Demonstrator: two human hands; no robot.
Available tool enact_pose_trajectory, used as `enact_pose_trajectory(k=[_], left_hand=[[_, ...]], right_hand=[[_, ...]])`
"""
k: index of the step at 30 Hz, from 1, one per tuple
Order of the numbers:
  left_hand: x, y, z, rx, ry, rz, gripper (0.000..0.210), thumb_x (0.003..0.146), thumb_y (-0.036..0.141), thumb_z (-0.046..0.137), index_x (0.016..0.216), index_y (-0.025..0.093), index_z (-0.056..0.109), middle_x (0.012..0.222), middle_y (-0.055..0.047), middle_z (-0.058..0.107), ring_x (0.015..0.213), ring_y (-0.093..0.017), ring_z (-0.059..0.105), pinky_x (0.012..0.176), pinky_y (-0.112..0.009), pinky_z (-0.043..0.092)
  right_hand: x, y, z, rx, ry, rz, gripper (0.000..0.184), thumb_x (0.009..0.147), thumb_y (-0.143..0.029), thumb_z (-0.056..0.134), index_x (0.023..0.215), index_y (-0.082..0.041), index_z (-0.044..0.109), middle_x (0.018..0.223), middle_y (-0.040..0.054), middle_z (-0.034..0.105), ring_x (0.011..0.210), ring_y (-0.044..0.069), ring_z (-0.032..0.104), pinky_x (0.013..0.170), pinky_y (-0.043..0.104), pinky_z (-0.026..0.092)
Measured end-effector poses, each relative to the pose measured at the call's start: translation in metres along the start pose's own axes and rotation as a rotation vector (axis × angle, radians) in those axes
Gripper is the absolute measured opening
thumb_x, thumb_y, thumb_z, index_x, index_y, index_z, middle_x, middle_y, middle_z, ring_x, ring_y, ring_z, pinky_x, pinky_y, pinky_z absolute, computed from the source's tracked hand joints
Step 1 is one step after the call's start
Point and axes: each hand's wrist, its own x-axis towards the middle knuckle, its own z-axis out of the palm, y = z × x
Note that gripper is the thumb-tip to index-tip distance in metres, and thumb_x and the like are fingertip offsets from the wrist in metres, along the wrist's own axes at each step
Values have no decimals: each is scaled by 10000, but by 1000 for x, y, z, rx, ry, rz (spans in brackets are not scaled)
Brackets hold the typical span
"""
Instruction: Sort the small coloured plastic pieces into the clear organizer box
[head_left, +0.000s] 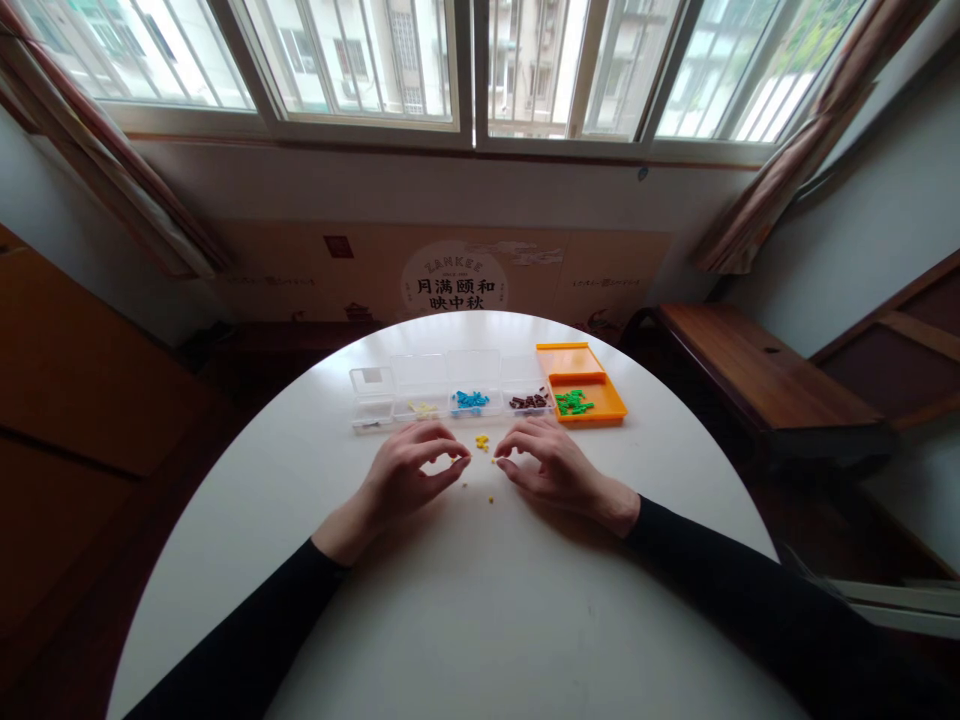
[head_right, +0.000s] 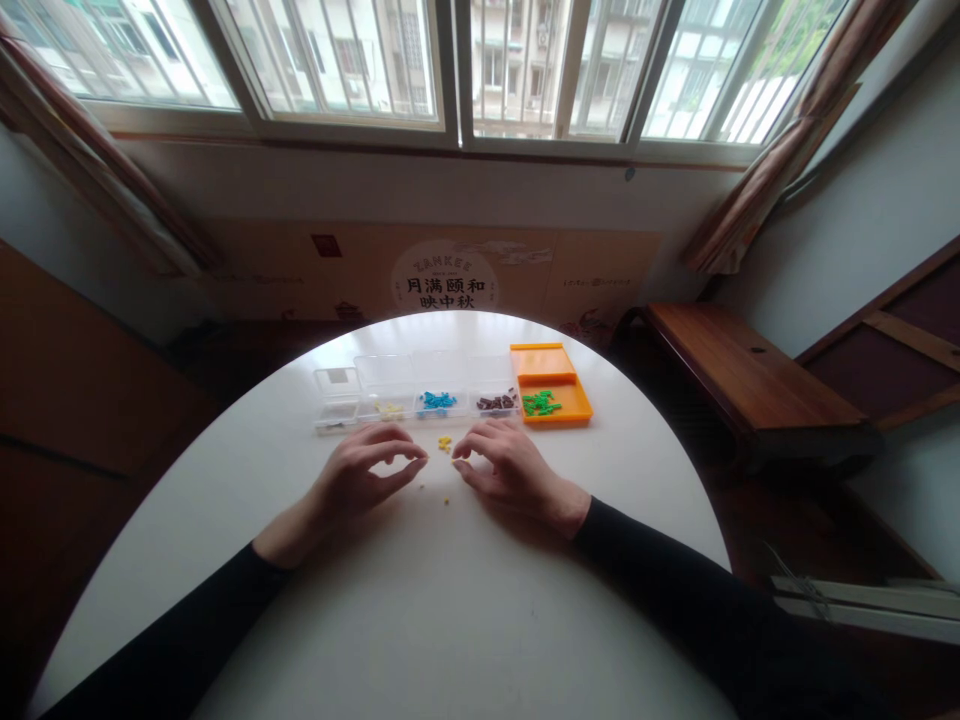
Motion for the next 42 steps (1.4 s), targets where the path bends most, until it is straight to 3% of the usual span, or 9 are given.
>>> enact_pose_trajectory(k=[8, 30, 34, 42], left_hand=[[9, 22, 10, -59, 48, 49, 70, 981, 203, 829, 1016, 263, 816, 924, -9, 794, 837, -159, 746, 795, -318, 569], [8, 22, 15, -39, 42, 2, 33, 971, 248, 836, 987, 263, 812, 946, -8, 803, 853, -172, 764, 825, -342, 582], [9, 7, 3, 55, 84, -106, 63, 991, 292, 799, 947, 249, 813, 939, -20, 791, 783, -167, 710, 811, -342, 573], [-1, -52, -21, 280, 213, -448, 221, 1021, 412, 735, 936, 238, 840, 925, -25, 762, 678, -148, 595, 654, -294, 498]], right_hand=[[3, -2, 2, 41, 7, -44, 48, 1071, -290, 754, 1037, -261, 769, 984, 23, 779, 910, 211, 687, 886, 359, 492], [2, -2, 2, 11, 44, -81, 66, 1069, -275, 755, 1006, -258, 764, 948, 15, 787, 879, 209, 686, 898, 373, 486], [0, -4, 1, 1, 47, -14, 85, 1051, -214, 751, 974, -251, 759, 956, 15, 784, 917, 209, 708, 940, 387, 482], [-6, 1, -1, 12, 13, -22, 92, 1021, -198, 755, 948, -251, 765, 974, 24, 788, 924, 216, 696, 904, 378, 510]])
